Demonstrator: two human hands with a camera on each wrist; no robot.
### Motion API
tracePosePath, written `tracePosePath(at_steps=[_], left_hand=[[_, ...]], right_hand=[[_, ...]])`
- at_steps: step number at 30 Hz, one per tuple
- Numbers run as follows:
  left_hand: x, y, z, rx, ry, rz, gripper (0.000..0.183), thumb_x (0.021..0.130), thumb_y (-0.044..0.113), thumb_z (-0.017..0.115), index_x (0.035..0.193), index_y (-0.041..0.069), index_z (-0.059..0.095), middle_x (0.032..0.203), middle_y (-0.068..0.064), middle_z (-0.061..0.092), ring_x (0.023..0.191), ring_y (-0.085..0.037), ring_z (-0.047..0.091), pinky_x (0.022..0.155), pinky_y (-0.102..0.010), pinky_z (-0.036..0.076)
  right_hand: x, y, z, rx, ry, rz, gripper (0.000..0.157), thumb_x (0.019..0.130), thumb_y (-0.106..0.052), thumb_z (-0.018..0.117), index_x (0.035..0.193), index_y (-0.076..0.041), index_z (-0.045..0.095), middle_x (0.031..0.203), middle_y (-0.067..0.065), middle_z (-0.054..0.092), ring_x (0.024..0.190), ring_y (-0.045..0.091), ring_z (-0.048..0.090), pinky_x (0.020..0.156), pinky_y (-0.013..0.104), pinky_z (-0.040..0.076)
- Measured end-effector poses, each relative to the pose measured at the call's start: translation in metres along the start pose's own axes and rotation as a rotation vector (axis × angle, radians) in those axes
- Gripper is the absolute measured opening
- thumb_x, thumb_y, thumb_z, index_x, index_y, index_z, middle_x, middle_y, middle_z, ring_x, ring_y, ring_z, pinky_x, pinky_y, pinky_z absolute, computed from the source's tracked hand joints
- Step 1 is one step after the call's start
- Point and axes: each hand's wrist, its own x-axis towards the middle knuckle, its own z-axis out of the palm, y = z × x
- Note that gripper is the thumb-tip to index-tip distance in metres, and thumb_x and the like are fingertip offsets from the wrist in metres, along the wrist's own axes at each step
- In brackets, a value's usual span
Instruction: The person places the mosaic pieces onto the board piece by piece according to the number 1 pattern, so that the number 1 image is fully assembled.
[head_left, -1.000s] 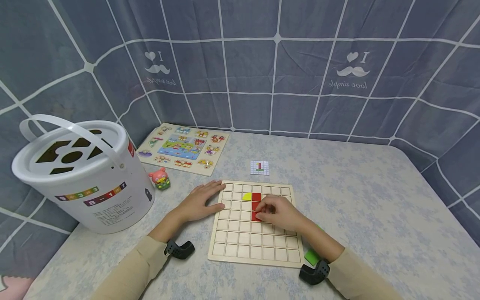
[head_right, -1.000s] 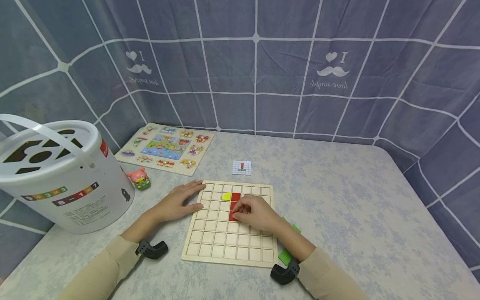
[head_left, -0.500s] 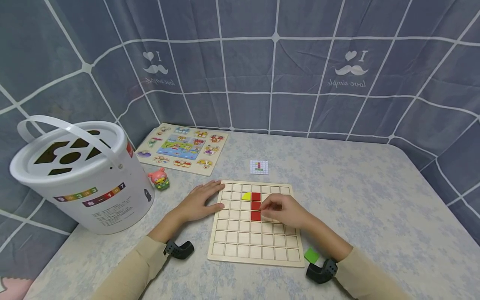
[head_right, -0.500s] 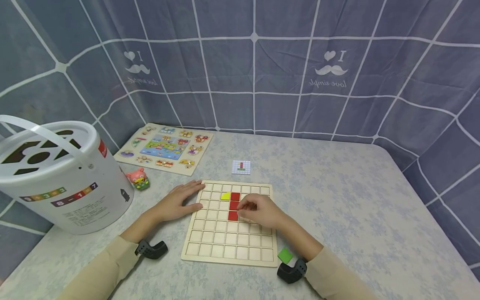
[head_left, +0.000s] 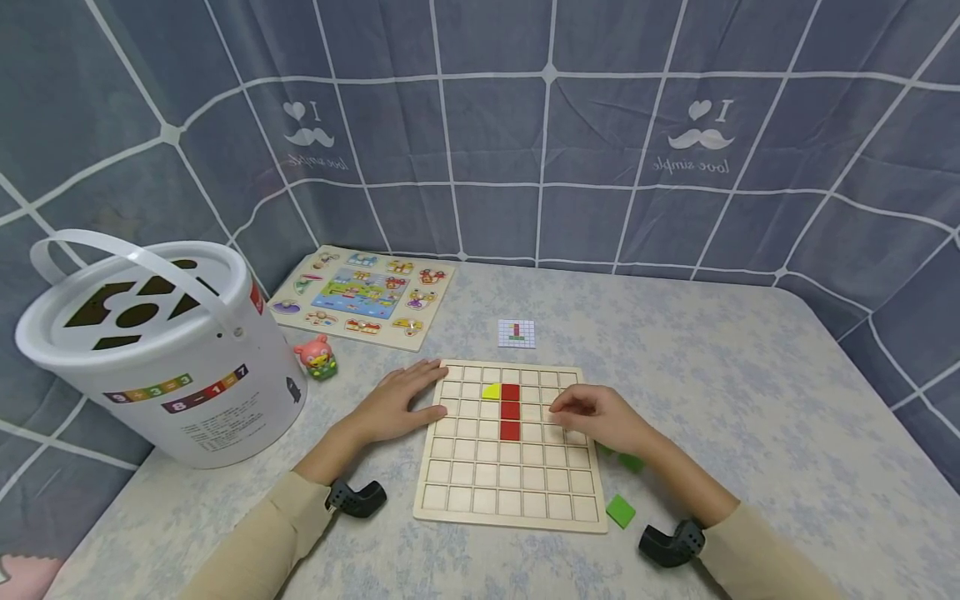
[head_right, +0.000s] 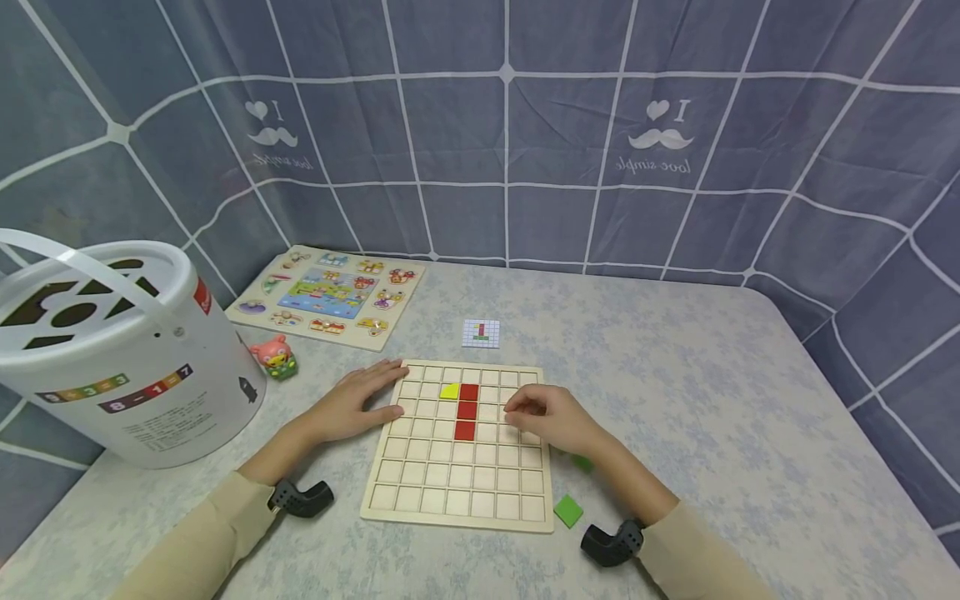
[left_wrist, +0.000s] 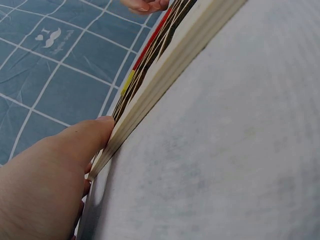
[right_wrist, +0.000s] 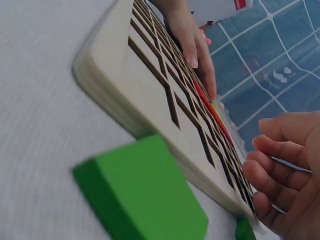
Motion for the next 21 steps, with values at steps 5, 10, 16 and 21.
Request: tracePosePath(at_steps=[5,10,16,21], left_hand=[[0.0,-0.001,0.001,0.001,0.0,-0.001,0.068,0.094,0.045,0.06,0.149,0.008,0.042,0.155,-0.014,0.034,0.144,-0.033,0.025,0.114,-0.057,0.016],[0.0,0.0,0.001,0.002,0.012,0.006,0.068,0.094,0.043,0.062,0.149,0.008,0.042,0.154,-0.014,0.034,0.144,-0.034,0.025,0.114,-0.057,0.016],[-0.001,0.001,0.0,0.004,0.017,0.011,0.068,0.094,0.042,0.062,0.148,0.007,0.043,0.154,-0.015,0.035,0.144,-0.034,0.026,0.114,-0.057,0.017],[-0.001,0.001,-0.001,0.003,0.009,0.009,0.067,0.094,0.043,0.062,0.148,0.007,0.042,0.154,-0.015,0.034,0.144,-0.034,0.025,0.114,-0.057,0.017]], right_hand=[[-0.007,0.005,-0.008,0.012,0.018,-0.005,0.014,0.094,-0.015,0.066,0.103,-0.004,0.07,0.094,0.004,0.067,0.079,0.015,0.061,0.069,0.027,0.05],[-0.015,0.009,-0.016,0.013,0.043,0.008,0.014,0.095,-0.013,0.066,0.104,-0.004,0.07,0.094,0.005,0.067,0.078,0.016,0.06,0.066,0.027,0.05],[-0.023,0.012,-0.024,0.02,0.061,0.026,0.015,0.095,-0.012,0.065,0.104,-0.001,0.069,0.092,0.007,0.068,0.077,0.019,0.062,0.066,0.027,0.05],[-0.03,0.016,-0.03,-0.018,0.08,0.04,0.014,0.095,-0.013,0.066,0.104,-0.003,0.069,0.092,0.004,0.067,0.079,0.015,0.061,0.068,0.028,0.05]])
